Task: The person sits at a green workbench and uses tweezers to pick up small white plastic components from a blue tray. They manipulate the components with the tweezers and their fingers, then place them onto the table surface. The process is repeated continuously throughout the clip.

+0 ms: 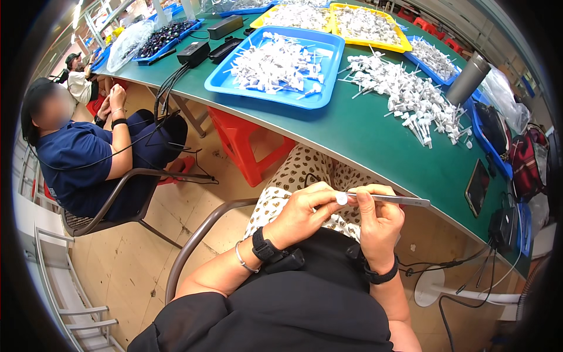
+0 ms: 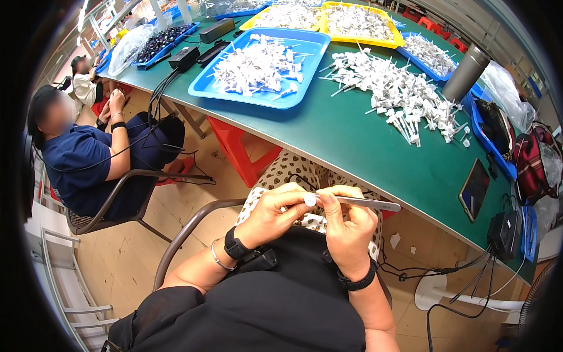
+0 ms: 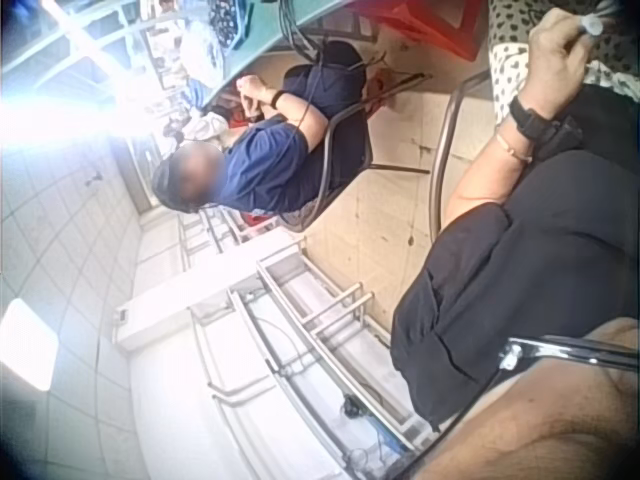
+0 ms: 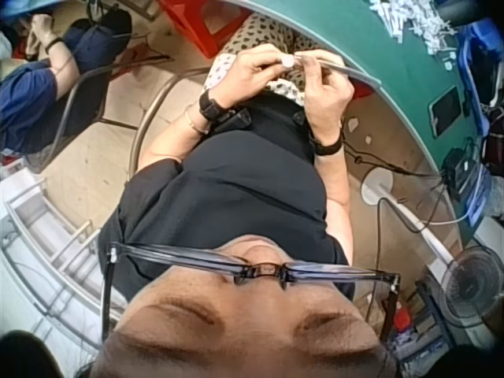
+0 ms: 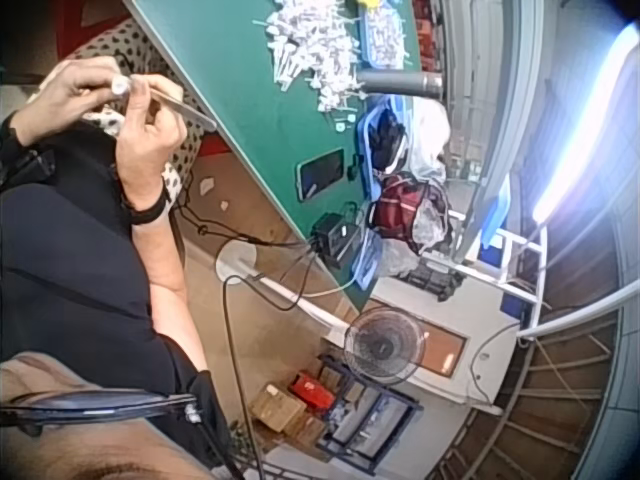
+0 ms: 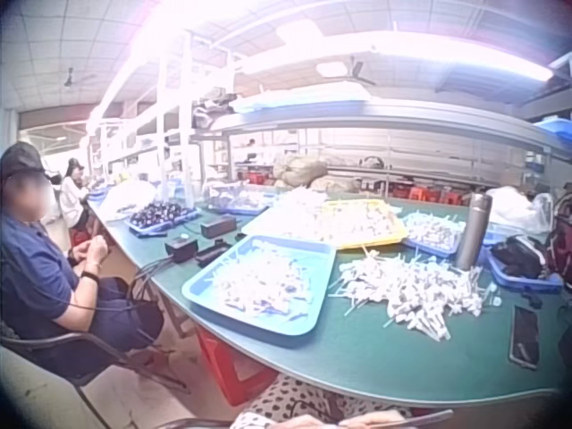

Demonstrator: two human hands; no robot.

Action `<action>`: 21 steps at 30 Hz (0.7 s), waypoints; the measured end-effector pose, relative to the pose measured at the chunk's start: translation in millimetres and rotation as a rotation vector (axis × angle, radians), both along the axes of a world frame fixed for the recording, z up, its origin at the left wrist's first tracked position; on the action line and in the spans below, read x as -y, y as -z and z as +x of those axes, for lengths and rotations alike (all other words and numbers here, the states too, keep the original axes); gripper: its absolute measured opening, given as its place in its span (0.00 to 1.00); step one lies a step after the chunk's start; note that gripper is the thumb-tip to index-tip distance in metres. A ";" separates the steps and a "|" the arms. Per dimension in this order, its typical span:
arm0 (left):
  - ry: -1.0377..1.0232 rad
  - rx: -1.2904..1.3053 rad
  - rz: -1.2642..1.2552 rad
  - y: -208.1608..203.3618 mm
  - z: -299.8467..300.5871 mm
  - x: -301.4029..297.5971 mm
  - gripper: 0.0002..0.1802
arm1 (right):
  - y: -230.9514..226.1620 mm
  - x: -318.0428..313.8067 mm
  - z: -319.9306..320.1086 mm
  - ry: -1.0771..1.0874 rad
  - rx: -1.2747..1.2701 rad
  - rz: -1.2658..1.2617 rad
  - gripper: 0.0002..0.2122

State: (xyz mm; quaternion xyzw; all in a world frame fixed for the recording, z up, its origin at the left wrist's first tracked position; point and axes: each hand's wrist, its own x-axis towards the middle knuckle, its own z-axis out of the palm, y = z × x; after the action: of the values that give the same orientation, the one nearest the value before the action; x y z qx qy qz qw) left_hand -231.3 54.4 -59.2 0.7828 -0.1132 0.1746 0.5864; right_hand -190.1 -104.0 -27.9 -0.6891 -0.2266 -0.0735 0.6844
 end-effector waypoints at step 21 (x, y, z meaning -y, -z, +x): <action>-0.002 0.006 -0.014 1.4 -0.8 1.5 0.08 | 0.4 1.2 0.6 0.025 0.049 -0.078 0.05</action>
State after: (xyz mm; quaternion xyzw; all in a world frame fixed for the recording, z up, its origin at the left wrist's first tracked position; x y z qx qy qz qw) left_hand -232.1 52.9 -60.6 0.7782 -0.1130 0.1783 0.5915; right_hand -189.5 -105.2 -28.3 -0.7159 -0.2374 -0.0899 0.6504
